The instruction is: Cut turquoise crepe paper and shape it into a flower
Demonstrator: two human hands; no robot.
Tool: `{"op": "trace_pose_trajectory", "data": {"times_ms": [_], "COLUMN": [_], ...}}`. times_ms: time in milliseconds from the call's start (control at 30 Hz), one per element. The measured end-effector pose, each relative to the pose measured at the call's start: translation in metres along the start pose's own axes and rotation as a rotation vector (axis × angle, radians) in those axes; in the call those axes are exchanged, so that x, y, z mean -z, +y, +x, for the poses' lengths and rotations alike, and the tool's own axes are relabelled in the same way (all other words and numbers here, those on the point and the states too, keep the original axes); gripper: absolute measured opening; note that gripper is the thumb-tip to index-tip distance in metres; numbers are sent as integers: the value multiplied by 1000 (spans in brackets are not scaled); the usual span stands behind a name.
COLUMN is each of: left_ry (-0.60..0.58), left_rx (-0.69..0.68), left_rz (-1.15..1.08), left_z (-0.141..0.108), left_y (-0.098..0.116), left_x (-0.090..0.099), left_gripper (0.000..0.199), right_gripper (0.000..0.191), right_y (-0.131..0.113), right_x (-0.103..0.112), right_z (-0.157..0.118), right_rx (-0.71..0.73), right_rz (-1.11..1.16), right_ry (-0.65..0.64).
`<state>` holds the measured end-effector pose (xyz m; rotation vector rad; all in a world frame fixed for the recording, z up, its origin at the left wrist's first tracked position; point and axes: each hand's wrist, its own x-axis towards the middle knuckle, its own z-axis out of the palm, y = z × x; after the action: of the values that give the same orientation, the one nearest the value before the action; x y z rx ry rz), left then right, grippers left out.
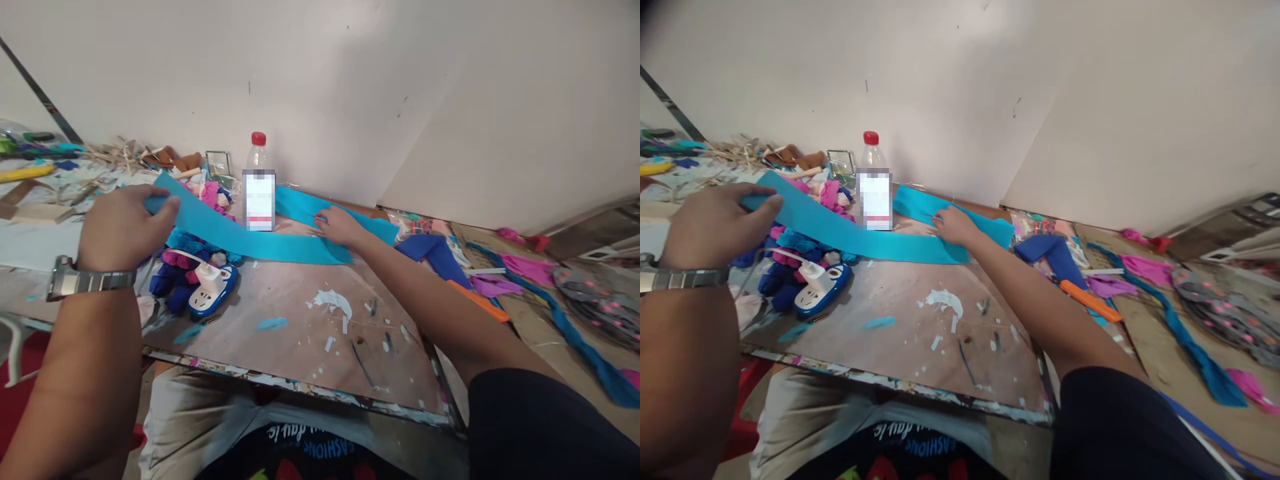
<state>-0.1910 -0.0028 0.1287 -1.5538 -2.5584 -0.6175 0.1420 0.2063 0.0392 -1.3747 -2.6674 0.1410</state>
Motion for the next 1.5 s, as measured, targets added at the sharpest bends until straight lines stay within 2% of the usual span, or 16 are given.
{"op": "trace_pose_trajectory", "data": {"times_ms": [67, 200, 267, 367, 467, 600, 667, 733, 867, 933, 1000, 1100, 1200, 1367, 1433, 1500], "left_ry": [-40, 127, 181, 231, 75, -230, -311, -331, -321, -383, -435, -428, -424, -379, -349, -331], "left_rx": [8, -126, -185, -348, -617, -883, -929, -941, -924, -910, -910, -918, -909, -915, -924, -937], "left_rz": [9, -61, -65, -94, -133, -29, 17, 46, 89, 100, 102, 85, 90, 81, 74, 75], "left_z": [3, 0, -8, -29, -58, -92, -99, -99, -90, -90, -93, -100, -103, -98, -95, -94], "left_y": [-4, -5, 4, 36, 80, 133, 149, 160, 166, 165, 162, 159, 159, 165, 165, 164], "left_x": [-3, -6, -5, -5, -19, -57, -76, -94, -123, -132, -135, -133, -128, -130, -134, -138], "left_gripper": [68, 66, 65, 60, 52, 34, 30, 34, 52, 53, 52, 51, 49, 46, 46, 47], "right_gripper": [37, 37, 38, 40, 41, 41, 39, 37, 38, 39, 38, 34, 33, 61, 68, 51], "right_y": [9, 28, 41, 58, 67, 64, 60, 59, 59, 58, 58, 57, 58, 64, 71, 81], "right_x": [-2, 0, 4, 10, 12, 8, 5, 3, 0, 0, 1, 4, 10, 21, 26, 33], "right_z": [-18, -56, -74, -98, -119, -145, -158, -170, -188, -192, -194, -192, -180, -135, -111, -84], "right_rx": [-19, -58, -72, -71, -82, -107, -118, -160, -243, -225, -185, -137, -98, -77, -49, -32], "right_rz": [-16, -50, -57, -59, -50, -25, -30, -63, -116, -123, -168, -230, -173, -292, -279, -244], "right_ry": [-3, 29, 37, 17, 5, -5, -1, 2, -18, -12, 13, 80, 193, 372, 348, 216]}}
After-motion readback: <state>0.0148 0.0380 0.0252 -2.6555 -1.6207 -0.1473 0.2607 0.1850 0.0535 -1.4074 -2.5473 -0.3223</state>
